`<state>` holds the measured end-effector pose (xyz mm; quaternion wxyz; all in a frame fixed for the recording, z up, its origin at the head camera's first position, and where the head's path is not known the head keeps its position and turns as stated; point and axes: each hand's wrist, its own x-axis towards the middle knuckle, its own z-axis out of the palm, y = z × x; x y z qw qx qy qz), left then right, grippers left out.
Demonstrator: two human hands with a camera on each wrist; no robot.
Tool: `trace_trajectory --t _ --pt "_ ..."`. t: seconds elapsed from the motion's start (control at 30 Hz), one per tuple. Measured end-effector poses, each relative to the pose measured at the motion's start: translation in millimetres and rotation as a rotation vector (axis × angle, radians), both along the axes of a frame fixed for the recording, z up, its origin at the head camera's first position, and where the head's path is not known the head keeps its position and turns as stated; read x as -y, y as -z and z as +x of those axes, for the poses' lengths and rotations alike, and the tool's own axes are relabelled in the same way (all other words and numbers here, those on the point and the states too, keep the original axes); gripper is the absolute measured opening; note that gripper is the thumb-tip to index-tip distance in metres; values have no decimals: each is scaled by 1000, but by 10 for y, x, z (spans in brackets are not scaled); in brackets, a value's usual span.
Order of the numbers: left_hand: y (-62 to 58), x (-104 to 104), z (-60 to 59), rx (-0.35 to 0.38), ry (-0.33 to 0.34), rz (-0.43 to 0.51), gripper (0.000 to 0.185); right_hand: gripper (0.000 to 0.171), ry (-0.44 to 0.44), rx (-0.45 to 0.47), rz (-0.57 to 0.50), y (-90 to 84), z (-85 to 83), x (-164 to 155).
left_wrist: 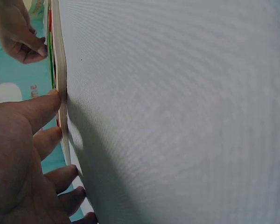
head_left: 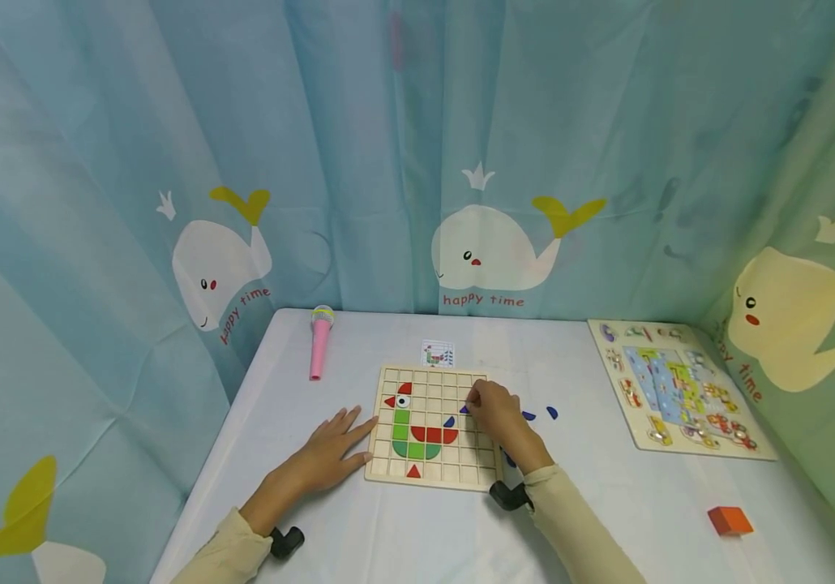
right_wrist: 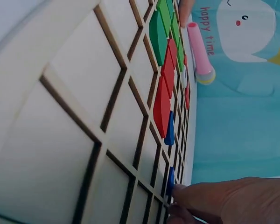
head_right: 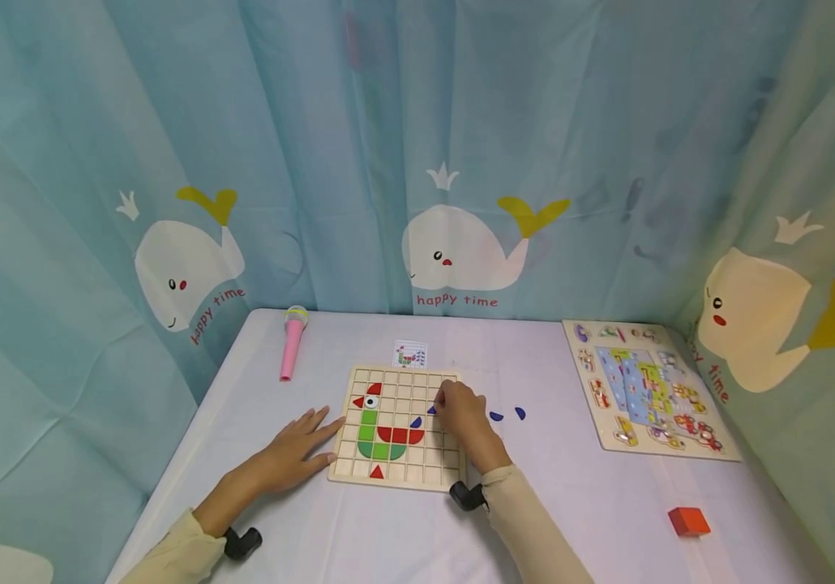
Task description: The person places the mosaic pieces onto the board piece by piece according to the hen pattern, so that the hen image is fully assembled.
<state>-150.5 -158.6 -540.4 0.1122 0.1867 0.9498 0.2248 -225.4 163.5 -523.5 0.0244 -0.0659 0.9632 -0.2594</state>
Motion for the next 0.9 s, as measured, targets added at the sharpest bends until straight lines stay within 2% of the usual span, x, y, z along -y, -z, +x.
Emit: trace_trajectory --t 0.2,0.4,0.6,0.77,0.9 --pt "36 10 -28 -2 -6 -11 61 13 52 18 -20 -70 12 -152" --pt "40 12 -26 1 -4 -4 60 24 101 88 54 -158 33 -558" --pt "32 17 -20 6 -8 -2 61 29 89 174 108 -256 59 -891" --pt "35 16 -17 7 -9 0 61 19 82 187 114 -157 32 -994" --pt "47 14 -23 3 -10 -5 61 12 99 135 98 -22 18 -992"
